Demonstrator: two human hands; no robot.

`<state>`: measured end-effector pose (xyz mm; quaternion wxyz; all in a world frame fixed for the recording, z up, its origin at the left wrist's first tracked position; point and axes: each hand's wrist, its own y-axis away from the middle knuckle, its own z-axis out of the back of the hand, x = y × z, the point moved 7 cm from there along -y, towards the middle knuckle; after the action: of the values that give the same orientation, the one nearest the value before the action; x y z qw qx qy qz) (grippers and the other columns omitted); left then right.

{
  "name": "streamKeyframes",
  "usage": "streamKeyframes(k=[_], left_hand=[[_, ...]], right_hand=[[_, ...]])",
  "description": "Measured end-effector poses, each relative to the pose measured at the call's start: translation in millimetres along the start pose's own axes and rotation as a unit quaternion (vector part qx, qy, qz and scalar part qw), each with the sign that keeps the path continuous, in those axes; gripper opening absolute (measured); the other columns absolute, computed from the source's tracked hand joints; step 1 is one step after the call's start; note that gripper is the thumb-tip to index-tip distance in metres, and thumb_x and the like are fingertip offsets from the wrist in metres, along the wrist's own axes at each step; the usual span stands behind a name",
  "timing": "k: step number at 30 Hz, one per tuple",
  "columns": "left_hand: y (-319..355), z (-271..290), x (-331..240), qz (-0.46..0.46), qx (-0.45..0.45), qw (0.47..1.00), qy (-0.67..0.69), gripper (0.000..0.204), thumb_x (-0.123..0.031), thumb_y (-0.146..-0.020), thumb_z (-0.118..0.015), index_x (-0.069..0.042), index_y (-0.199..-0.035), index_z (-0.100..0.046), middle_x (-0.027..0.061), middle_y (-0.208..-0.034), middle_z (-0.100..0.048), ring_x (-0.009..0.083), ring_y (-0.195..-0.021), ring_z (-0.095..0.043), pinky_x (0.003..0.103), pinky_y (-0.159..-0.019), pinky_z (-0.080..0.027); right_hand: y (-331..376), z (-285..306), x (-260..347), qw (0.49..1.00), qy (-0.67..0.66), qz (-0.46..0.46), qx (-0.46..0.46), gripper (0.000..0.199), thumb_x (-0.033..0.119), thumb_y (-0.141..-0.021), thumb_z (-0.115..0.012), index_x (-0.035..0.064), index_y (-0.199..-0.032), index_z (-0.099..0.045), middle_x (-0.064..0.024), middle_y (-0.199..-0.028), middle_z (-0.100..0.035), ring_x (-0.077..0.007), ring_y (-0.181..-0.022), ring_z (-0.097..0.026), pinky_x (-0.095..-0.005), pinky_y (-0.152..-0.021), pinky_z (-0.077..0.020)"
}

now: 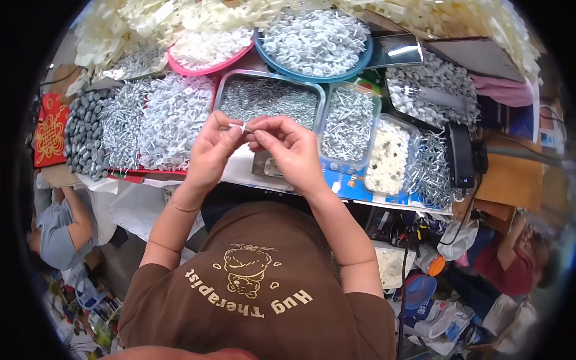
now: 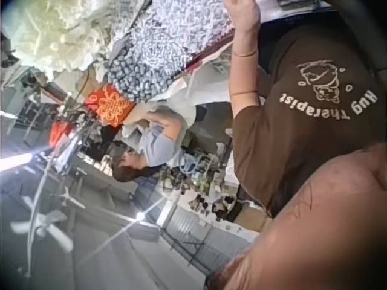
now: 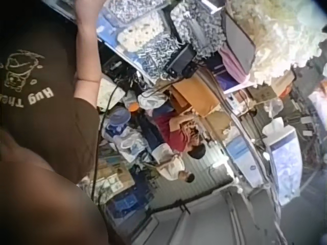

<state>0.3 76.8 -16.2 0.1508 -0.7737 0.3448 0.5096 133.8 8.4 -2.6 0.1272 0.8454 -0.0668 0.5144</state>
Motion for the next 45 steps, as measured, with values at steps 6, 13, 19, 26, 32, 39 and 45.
streamKeyframes(k=[6,13,19,26,32,39,45], left_hand=[[6.9,-27.3,-5.4,-0.067,-0.039,0.997,-0.025,0.011,-0.004,-0.099,-0.063,-0.002,-0.105,-0.054,0.0106,-0.106,-0.069,0.0143,-0.101,-0.067,0.028,-0.089,-0.054],[33.8,-42.9,-21.4,-0.211,0.061,0.889,-0.402,0.017,-0.006,-0.079,-0.079,-0.007,-0.093,-0.071,0.0036,-0.096,-0.072,0.0188,-0.091,-0.067,0.036,-0.088,-0.047],[50.6,-64.6,-1.2,-0.355,0.07,0.691,-0.625,0.015,-0.016,-0.076,-0.074,-0.011,-0.088,-0.067,-0.0018,-0.093,-0.068,0.0157,-0.086,-0.062,0.041,-0.09,-0.042],[55.9,-58.0,-0.8,-0.305,0.012,0.71,-0.635,0.019,-0.021,-0.073,-0.079,-0.015,-0.088,-0.07,-0.0005,-0.104,-0.066,0.018,-0.094,-0.061,0.046,-0.093,-0.033],[26.2,-53.3,8.0,-0.159,0.031,0.788,-0.594,0.011,-0.016,-0.076,-0.079,-0.012,-0.081,-0.07,0.0002,-0.096,-0.06,0.0226,-0.099,-0.056,0.047,-0.093,-0.03],[41.3,22.8,-63.4,-0.219,-0.103,0.731,-0.638,0.009,-0.012,-0.077,-0.072,-0.009,-0.085,-0.073,0.0065,-0.095,-0.073,0.027,-0.096,-0.066,0.043,-0.094,-0.042],[89.7,219.5,-142.4,0.018,-0.348,0.369,-0.862,0.021,-0.031,-0.083,-0.073,-0.022,-0.101,-0.079,0.0039,-0.107,-0.069,0.0294,-0.106,-0.062,0.046,-0.091,-0.045]], right_hand=[[13.3,17.4,-1.5,1.0,-0.009,0.006,-0.013,0.025,0.004,-0.097,-0.066,-0.001,-0.117,-0.052,-0.0142,-0.091,-0.072,-0.0168,-0.077,-0.07,-0.0285,-0.072,-0.0582],[43.4,34.4,32.6,0.963,0.255,0.069,-0.044,0.021,0.003,-0.095,-0.067,0.001,-0.113,-0.056,-0.009,-0.087,-0.07,-0.0115,-0.074,-0.066,-0.0241,-0.067,-0.0528],[49.7,7.5,25.1,0.774,0.592,0.206,0.089,0.029,0.006,-0.08,-0.072,0.0065,-0.108,-0.07,-0.0066,-0.11,-0.07,-0.0282,-0.1,-0.062,-0.0414,-0.094,-0.0445],[43.6,-8.6,24.6,0.7,0.673,0.188,0.145,0.028,0.008,-0.079,-0.074,0.0076,-0.106,-0.067,-0.0087,-0.095,-0.07,-0.0287,-0.086,-0.064,-0.0405,-0.082,-0.0472],[29.6,-9.4,32.3,0.724,0.657,0.099,0.184,0.02,0.008,-0.082,-0.071,0.0055,-0.1,-0.061,-0.0119,-0.087,-0.071,-0.0338,-0.083,-0.066,-0.0414,-0.076,-0.048],[45.9,4.2,44.8,0.764,0.614,0.174,0.096,0.029,0.004,-0.085,-0.072,0.0024,-0.115,-0.069,-0.0127,-0.097,-0.073,-0.0291,-0.089,-0.069,-0.0361,-0.085,-0.0517],[49.6,88.0,62.8,0.814,0.56,0.107,-0.111,0.019,0.005,-0.09,-0.072,-0.001,-0.108,-0.071,-0.0075,-0.088,-0.072,-0.0112,-0.08,-0.065,-0.0267,-0.077,-0.0514]])
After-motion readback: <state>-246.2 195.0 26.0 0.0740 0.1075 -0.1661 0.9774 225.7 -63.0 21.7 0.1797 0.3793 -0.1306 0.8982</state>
